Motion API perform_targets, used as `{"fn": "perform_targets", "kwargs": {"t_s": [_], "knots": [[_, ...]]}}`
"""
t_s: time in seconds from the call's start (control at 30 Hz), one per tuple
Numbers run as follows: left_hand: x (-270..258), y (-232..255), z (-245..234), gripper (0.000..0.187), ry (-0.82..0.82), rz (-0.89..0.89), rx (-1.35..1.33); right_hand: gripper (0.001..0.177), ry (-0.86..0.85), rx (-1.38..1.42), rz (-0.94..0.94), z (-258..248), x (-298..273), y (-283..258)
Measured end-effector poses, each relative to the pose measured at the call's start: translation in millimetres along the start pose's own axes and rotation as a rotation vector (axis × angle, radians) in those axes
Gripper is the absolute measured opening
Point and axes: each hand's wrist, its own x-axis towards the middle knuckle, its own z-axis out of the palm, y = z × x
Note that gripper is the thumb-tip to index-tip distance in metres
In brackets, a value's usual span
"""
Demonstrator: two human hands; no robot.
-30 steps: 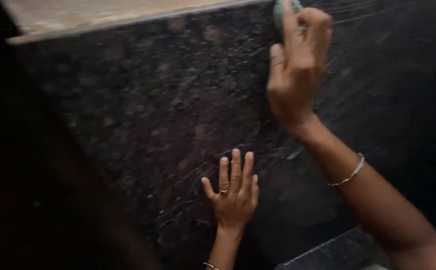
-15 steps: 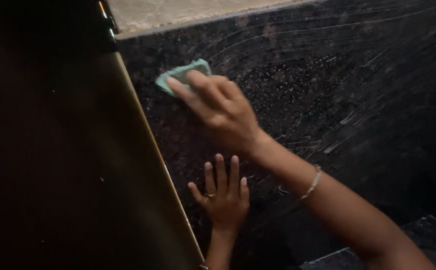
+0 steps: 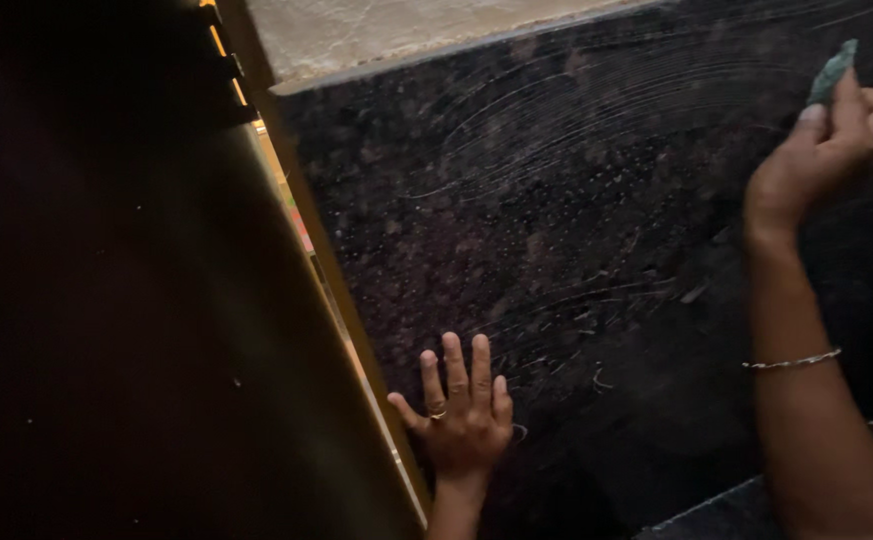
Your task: The person scrubs a dark speckled wall with a green sponge, moving in circular and vertical strokes. The person repeatedly wipes the same wall area above a sink, leaving visible streaks of cleaning solution.
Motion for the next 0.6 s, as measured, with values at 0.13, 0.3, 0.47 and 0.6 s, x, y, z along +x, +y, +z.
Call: {"fn": "perform_targets", "kwargs": {"t_s": [0.13, 0.3, 0.47, 0.6], "knots": [[0.2, -1.2, -1.9, 0.052, -0.003, -0.006, -0.009, 0.045, -0.095, -0.039, -0.311, 12.9, -33.6, -91.2], [3.9, -3.8, -3.7, 0.053, 0.015, 0.009, -0.025, 0.052, -0.201, 0.088, -0.464, 49.5, -64.3, -223.7], [-0.5, -9.9, -11.2, 0.052, 0.034, 0.022, -0.129, 0.045, -0.382, 0.23, -0.642, 71.4, -83.1, -289.6], [-6.1, -21.5, -30.3, 0.056, 0.12, -0.123, -0.567, 0.046, -0.405, 0.234, -0.879, 76.3, -124.3, -297.1]]}}
